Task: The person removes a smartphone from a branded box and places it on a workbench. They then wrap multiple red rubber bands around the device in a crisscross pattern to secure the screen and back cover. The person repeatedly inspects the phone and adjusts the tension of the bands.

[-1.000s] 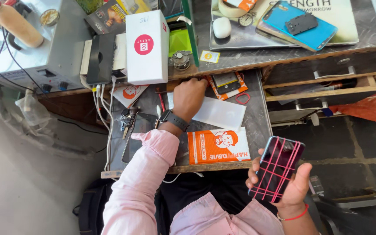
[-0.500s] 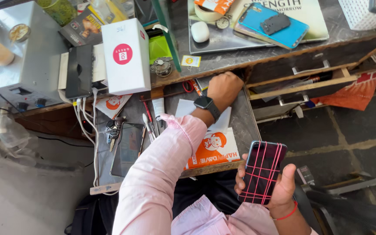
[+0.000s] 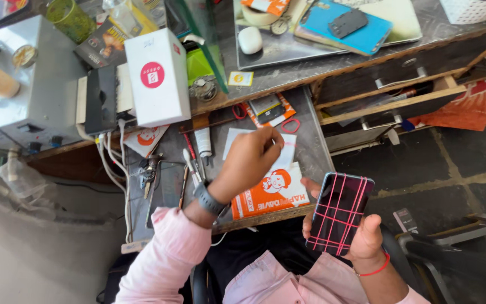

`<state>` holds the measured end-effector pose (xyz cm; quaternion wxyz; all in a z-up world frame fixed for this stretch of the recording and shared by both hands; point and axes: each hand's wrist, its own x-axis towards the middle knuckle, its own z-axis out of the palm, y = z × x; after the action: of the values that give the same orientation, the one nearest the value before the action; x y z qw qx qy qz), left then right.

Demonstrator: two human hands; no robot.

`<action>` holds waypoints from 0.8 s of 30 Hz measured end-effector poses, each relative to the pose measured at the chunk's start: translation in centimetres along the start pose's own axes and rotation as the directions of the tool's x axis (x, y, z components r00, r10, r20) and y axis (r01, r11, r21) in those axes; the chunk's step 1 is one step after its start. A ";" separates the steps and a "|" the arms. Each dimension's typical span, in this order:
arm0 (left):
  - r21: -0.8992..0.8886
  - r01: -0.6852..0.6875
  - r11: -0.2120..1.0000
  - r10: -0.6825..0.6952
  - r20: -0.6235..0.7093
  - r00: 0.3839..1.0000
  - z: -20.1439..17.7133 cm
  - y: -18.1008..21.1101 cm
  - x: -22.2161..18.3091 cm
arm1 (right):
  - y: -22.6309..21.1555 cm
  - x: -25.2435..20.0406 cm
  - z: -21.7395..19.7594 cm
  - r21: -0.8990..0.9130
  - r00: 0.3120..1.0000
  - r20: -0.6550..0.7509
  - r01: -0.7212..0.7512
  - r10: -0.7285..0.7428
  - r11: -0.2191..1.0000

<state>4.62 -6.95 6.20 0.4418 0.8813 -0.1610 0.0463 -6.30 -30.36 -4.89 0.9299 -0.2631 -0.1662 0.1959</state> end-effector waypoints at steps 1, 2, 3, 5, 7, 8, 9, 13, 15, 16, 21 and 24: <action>-0.092 0.111 0.990 -0.105 0.068 0.992 -0.4 0.6 -1.2 | 0.1 0.3 0.4 -0.018 1.000 0.013 -0.010 0.011 1.000; -0.129 0.150 0.980 -0.139 0.096 0.986 -0.7 1.1 -2.3 | 0.2 0.6 0.6 -0.040 0.999 0.027 -0.023 0.025 0.999; -0.165 0.190 0.968 -0.170 0.126 0.977 -0.9 1.5 -3.2 | 0.5 0.9 0.8 -0.037 0.998 0.041 -0.046 0.048 0.998; -0.214 0.230 0.949 -0.198 0.163 0.967 -0.8 2.0 -5.0 | 0.9 1.1 1.1 -0.039 0.993 0.065 -0.092 0.095 0.995; -0.233 0.223 0.947 -0.184 0.177 0.967 -0.6 2.1 -6.5 | 1.3 1.3 1.1 -0.096 0.991 0.086 -0.091 0.100 0.991; -0.183 0.150 0.972 -0.129 0.121 0.984 -0.5 2.0 -7.0 | 1.5 1.3 1.0 -0.124 0.990 0.094 -0.089 0.101 0.988; -0.128 0.078 0.989 -0.069 0.068 0.995 -0.3 1.9 -7.5 | 1.4 1.5 1.5 -0.117 0.991 0.078 -0.098 0.107 0.988; -0.162 0.076 0.984 -0.057 0.124 0.991 0.0 0.9 -9.3 | 1.1 1.3 1.7 -0.040 0.978 0.104 -0.179 0.182 0.983; -0.170 0.059 0.984 -0.043 0.095 0.995 0.4 0.1 -9.8 | 1.4 1.0 1.2 0.064 0.953 0.207 -0.239 0.221 0.969; -0.174 0.051 0.983 -0.037 0.080 0.996 0.7 -0.4 -10.0 | 1.6 1.2 1.1 0.134 0.933 0.281 -0.269 0.223 0.954; -0.937 0.245 0.249 0.027 0.259 0.965 -0.2 -0.5 -13.0 | 1.1 0.5 -1.2 0.202 0.908 0.385 -0.256 0.163 0.945; -0.961 0.114 -0.253 0.120 0.085 0.989 -1.6 -0.5 -16.1 | -1.0 -0.9 -4.2 0.145 0.946 0.291 -0.193 0.145 0.970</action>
<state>-10.33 -1.45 3.18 0.9536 0.1879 -0.1691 -0.1632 -5.07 -33.32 -7.89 0.8961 -0.1650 -0.2545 0.3239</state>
